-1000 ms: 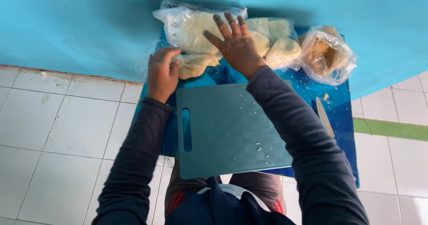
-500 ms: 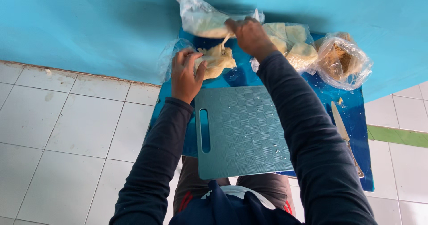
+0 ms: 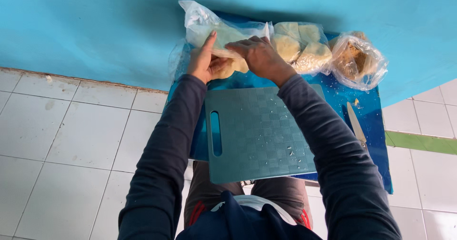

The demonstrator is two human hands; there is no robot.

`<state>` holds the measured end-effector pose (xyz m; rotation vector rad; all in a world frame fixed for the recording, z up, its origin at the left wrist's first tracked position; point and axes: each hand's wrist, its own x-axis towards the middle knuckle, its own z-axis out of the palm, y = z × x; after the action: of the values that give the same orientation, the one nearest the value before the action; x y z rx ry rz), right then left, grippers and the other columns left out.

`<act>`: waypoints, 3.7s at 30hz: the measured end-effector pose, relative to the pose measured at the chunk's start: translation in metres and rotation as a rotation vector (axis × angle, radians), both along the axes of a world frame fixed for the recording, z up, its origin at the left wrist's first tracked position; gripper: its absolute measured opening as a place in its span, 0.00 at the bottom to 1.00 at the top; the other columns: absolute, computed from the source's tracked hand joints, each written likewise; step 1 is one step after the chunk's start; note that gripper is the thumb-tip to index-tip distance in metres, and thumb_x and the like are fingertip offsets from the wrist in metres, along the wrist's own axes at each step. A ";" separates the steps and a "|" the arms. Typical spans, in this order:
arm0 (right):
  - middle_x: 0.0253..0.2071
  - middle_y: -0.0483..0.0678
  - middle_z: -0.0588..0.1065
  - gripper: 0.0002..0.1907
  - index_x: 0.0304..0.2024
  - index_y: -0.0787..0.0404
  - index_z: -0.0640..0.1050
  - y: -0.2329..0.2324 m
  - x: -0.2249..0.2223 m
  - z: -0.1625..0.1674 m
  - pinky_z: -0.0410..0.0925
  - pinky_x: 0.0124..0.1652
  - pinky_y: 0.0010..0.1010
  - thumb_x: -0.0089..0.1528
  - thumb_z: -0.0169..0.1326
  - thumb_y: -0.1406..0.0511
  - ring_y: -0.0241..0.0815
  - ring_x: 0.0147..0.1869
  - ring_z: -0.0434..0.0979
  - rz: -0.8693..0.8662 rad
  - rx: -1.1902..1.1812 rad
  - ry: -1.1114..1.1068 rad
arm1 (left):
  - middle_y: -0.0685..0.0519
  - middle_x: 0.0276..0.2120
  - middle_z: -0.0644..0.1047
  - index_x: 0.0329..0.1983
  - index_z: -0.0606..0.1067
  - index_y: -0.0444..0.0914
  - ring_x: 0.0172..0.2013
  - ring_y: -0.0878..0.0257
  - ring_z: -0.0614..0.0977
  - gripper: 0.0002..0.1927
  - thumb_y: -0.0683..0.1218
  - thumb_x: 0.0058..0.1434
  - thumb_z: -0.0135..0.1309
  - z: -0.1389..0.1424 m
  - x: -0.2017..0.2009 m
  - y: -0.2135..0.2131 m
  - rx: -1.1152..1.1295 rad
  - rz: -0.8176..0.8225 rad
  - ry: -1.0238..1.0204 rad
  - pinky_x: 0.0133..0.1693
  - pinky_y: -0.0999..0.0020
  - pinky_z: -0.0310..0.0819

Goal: The person sits at a table with a cutting board on their lap and cuts a round dough disc into wedges using a knife. They then stretch and separate thin dough layers by hand, stack the layers, and wrap a dough ball in a plastic bag.

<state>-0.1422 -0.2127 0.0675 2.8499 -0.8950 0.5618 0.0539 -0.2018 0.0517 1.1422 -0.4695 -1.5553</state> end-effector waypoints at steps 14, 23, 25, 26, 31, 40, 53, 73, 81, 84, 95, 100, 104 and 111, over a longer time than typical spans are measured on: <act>0.58 0.52 0.74 0.17 0.66 0.61 0.75 0.003 -0.078 0.030 0.68 0.62 0.32 0.78 0.56 0.59 0.41 0.60 0.72 -0.119 0.300 -1.108 | 0.49 0.59 0.74 0.64 0.64 0.37 0.59 0.53 0.79 0.29 0.52 0.67 0.64 0.022 0.017 0.023 -0.596 0.010 0.315 0.55 0.54 0.81; 0.32 0.37 0.72 0.30 0.64 0.65 0.72 0.110 -0.079 0.091 0.60 0.28 0.17 0.63 0.62 0.59 0.23 0.30 0.67 -0.011 0.866 -0.806 | 0.49 0.66 0.71 0.74 0.60 0.42 0.62 0.53 0.77 0.40 0.69 0.67 0.44 -0.042 0.002 0.085 -0.554 -0.156 0.473 0.59 0.53 0.76; 0.28 0.37 0.70 0.26 0.61 0.66 0.74 0.122 -0.074 0.106 0.60 0.29 0.18 0.63 0.64 0.64 0.25 0.30 0.66 -0.031 0.796 -0.659 | 0.49 0.66 0.70 0.75 0.59 0.43 0.63 0.53 0.75 0.40 0.70 0.68 0.43 -0.066 -0.008 0.097 -0.567 -0.156 0.615 0.60 0.52 0.75; 0.27 0.37 0.68 0.23 0.59 0.66 0.75 0.128 -0.072 0.112 0.59 0.29 0.20 0.64 0.64 0.65 0.25 0.29 0.64 -0.052 0.777 -0.632 | 0.49 0.66 0.70 0.75 0.59 0.42 0.63 0.53 0.75 0.40 0.70 0.68 0.43 -0.076 -0.011 0.105 -0.561 -0.161 0.672 0.60 0.52 0.75; 0.31 0.38 0.72 0.09 0.53 0.65 0.77 0.148 -0.087 0.134 0.62 0.30 0.19 0.70 0.57 0.71 0.25 0.31 0.68 -0.034 0.674 -0.726 | 0.47 0.66 0.70 0.75 0.59 0.41 0.62 0.52 0.75 0.40 0.69 0.70 0.42 -0.093 -0.019 0.151 -0.461 -0.264 0.662 0.60 0.52 0.75; 0.38 0.40 0.74 0.20 0.63 0.58 0.66 0.180 -0.142 0.075 0.61 0.33 0.17 0.70 0.49 0.75 0.24 0.36 0.68 -0.189 0.753 -1.077 | 0.44 0.66 0.70 0.74 0.60 0.38 0.61 0.49 0.75 0.39 0.69 0.72 0.40 -0.075 -0.009 0.191 -0.453 -0.330 0.634 0.59 0.51 0.75; 0.50 0.59 0.73 0.19 0.50 0.63 0.80 0.189 -0.151 0.033 0.70 0.49 0.43 0.61 0.59 0.58 0.52 0.51 0.73 -0.281 0.422 -0.310 | 0.39 0.65 0.69 0.75 0.61 0.32 0.60 0.46 0.75 0.38 0.66 0.77 0.40 -0.123 0.018 0.206 -0.419 -0.236 0.241 0.59 0.49 0.73; 0.63 0.56 0.72 0.44 0.68 0.64 0.63 0.170 -0.107 -0.014 0.77 0.53 0.39 0.55 0.67 0.58 0.48 0.61 0.77 0.271 1.367 -0.489 | 0.49 0.65 0.68 0.73 0.58 0.38 0.63 0.60 0.74 0.43 0.49 0.61 0.68 -0.066 0.000 0.208 -0.555 -0.145 0.052 0.61 0.63 0.73; 0.53 0.53 0.76 0.35 0.62 0.61 0.70 0.187 -0.081 -0.012 0.71 0.54 0.35 0.60 0.69 0.55 0.45 0.55 0.77 -0.073 0.823 -0.205 | 0.51 0.59 0.76 0.68 0.66 0.35 0.57 0.62 0.78 0.31 0.46 0.67 0.65 -0.062 -0.007 0.209 -0.741 -0.117 -0.027 0.59 0.65 0.75; 0.55 0.52 0.74 0.36 0.63 0.60 0.69 0.197 -0.090 -0.043 0.72 0.54 0.35 0.58 0.68 0.55 0.46 0.57 0.76 -0.170 0.864 -0.281 | 0.52 0.57 0.76 0.68 0.66 0.35 0.56 0.64 0.79 0.26 0.42 0.70 0.61 -0.062 -0.015 0.208 -0.744 0.007 -0.048 0.59 0.66 0.75; 0.65 0.55 0.69 0.33 0.70 0.66 0.63 0.212 -0.137 -0.044 0.66 0.63 0.37 0.65 0.60 0.67 0.46 0.66 0.70 0.035 1.085 -0.555 | 0.50 0.54 0.78 0.68 0.67 0.35 0.47 0.66 0.80 0.17 0.41 0.79 0.50 -0.039 -0.016 0.202 -0.840 -0.004 -0.301 0.52 0.69 0.77; 0.57 0.54 0.75 0.27 0.65 0.69 0.70 0.237 -0.172 0.022 0.72 0.57 0.36 0.63 0.61 0.73 0.43 0.58 0.77 -0.194 1.025 -1.096 | 0.48 0.49 0.79 0.64 0.64 0.40 0.48 0.54 0.86 0.16 0.49 0.78 0.48 -0.012 0.013 0.188 -0.733 0.082 -0.180 0.46 0.59 0.87; 0.57 0.56 0.75 0.22 0.64 0.70 0.70 0.256 -0.207 0.049 0.73 0.65 0.43 0.71 0.62 0.73 0.44 0.56 0.77 -0.139 0.637 -1.521 | 0.48 0.54 0.75 0.59 0.64 0.42 0.49 0.52 0.85 0.16 0.53 0.76 0.51 -0.003 0.042 0.156 -0.702 0.200 -0.086 0.40 0.59 0.82; 0.66 0.58 0.71 0.30 0.71 0.69 0.64 0.277 -0.257 0.055 0.69 0.70 0.50 0.73 0.61 0.63 0.51 0.69 0.75 -0.053 0.508 -1.745 | 0.56 0.64 0.74 0.65 0.66 0.49 0.63 0.53 0.79 0.20 0.52 0.74 0.55 0.019 0.075 0.032 -0.795 0.187 0.139 0.55 0.57 0.80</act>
<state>-0.3988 0.0639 0.1226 1.8902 -1.2101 3.2509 0.1293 -0.1701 0.0710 0.4440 -0.7706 -1.1041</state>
